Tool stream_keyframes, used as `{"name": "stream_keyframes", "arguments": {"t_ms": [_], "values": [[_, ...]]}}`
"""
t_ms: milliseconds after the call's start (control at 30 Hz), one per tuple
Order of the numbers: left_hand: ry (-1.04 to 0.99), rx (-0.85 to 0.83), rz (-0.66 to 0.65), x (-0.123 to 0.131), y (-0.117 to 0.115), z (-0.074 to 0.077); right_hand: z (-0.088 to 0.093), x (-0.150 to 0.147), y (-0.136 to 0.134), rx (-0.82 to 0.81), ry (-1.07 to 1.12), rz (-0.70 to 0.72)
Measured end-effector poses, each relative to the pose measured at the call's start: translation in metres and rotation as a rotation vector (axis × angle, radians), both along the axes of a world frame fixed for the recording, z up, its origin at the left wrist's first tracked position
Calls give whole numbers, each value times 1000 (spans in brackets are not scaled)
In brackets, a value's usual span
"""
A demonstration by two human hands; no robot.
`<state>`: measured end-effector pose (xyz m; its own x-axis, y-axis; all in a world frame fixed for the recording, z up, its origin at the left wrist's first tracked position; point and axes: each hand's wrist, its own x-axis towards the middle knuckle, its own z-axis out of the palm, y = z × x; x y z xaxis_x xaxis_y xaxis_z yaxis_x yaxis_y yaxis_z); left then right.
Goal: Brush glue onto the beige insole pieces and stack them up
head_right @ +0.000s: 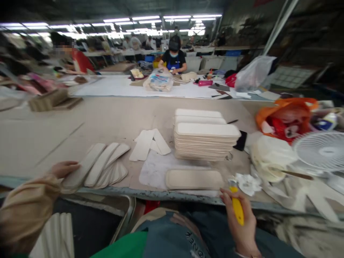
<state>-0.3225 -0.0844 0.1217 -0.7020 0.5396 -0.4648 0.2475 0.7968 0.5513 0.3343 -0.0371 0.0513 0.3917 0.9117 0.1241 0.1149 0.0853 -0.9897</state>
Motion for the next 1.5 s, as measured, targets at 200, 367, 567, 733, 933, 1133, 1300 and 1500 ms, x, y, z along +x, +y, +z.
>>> {"name": "stream_keyframes", "arguments": {"t_ms": [200,367,567,733,933,1133,1300,1500], "values": [[570,292,-457,83,25,-32,-2,-4,2,-47,-65,105],[237,735,-951,264,46,-86,-6,-14,3,-17,-48,269],[168,768,-1179,355,73,-121,1,-44,16,-103,67,441],[214,712,-1204,357,80,-122,-2,-73,32,-196,152,543],[226,724,-1197,357,77,-124,-8,-102,48,-276,46,636],[238,723,-1200,358,77,-123,-9,-96,57,-293,-78,588],[262,716,-1224,357,78,-123,-8,-59,66,-313,-144,444],[280,716,-1234,356,78,-126,0,0,75,-301,-284,268]]}}
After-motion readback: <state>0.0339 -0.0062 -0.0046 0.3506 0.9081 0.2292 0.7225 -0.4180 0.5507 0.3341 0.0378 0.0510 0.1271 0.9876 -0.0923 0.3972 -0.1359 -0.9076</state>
